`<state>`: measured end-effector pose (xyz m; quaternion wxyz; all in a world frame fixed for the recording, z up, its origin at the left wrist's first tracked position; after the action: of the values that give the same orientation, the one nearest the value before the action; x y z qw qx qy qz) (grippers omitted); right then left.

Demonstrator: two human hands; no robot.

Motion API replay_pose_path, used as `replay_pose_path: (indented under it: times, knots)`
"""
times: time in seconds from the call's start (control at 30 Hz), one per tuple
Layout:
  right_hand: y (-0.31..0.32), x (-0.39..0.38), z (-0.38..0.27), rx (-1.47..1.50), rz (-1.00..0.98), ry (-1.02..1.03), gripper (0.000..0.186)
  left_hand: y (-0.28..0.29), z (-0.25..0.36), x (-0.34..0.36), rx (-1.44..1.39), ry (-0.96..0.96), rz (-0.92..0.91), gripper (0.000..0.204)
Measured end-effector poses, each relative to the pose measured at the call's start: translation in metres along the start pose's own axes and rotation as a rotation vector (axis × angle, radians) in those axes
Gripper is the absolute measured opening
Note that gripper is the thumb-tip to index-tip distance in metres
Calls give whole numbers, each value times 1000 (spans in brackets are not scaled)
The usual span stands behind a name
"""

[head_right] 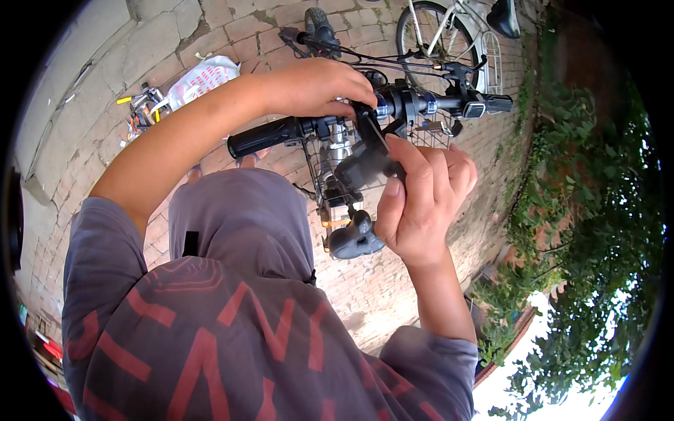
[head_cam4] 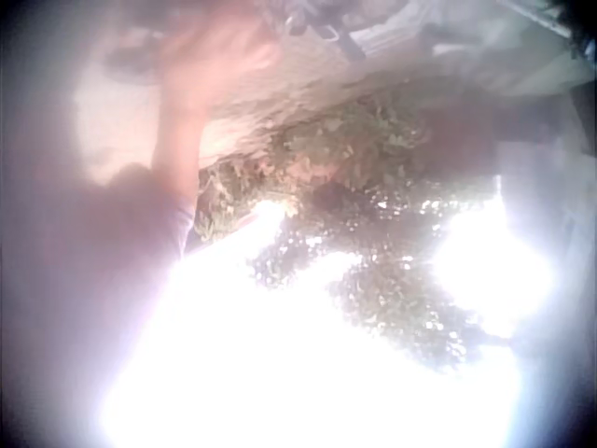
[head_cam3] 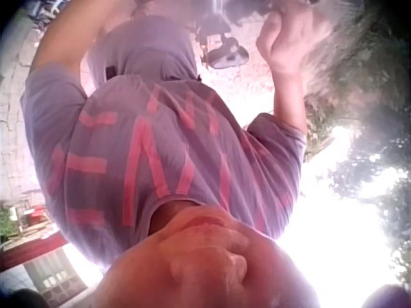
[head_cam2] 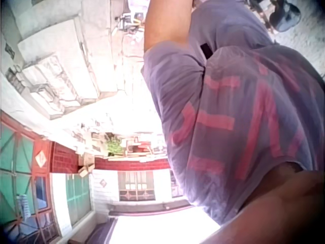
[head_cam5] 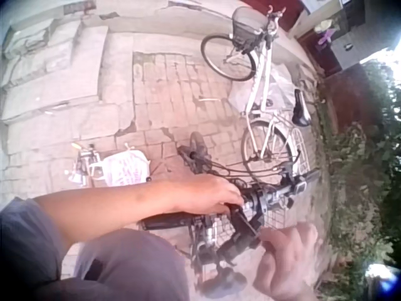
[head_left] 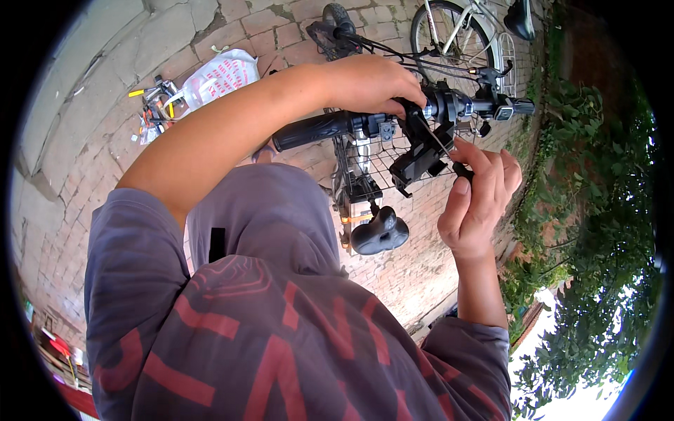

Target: The person unpacks a white plastic bag containing various tools, including pliers, a hammer, and screwdrivers, onto a brick patio. They then use a green-handled screwdriver to adjust the screws on the bicycle's handlebar stem and brake lever assembly.

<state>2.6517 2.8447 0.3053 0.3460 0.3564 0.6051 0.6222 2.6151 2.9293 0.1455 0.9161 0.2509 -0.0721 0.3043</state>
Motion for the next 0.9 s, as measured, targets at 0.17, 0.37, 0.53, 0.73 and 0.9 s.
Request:
replay_pose_path:
  times: [0.17, 0.37, 0.53, 0.73, 0.9]
  knots:
    - [-5, 1, -4, 76, 121, 101, 42, -1, 1, 1, -2, 14, -20, 33]
    - [-9, 0, -19, 178, 169, 203, 70, 1, 1, 0, 12, -20, 29, 33]
    - [-9, -1, -2, 326, 198, 50, 75, 0, 4, 0, 33, 11, 0, 34]
    - [-9, -1, 4, 418, 316, -40, 64, -1, 2, 0, 40, 24, -13, 34]
    - [-14, -7, 11, 625, 470, -146, 57, 1, 4, 0, 34, 24, -7, 34]
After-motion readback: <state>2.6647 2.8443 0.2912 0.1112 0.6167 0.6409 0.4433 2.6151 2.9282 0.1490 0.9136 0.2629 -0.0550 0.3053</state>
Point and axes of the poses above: each hand's wrist, its own x-axis towards the middle knuckle, its own y-axis out of the back of the hand, z = x × y, the point moved 8 cm from there along x, towards the middle knuckle, and after that the axes turned 7 degrees about y, right-handed, at the moved point
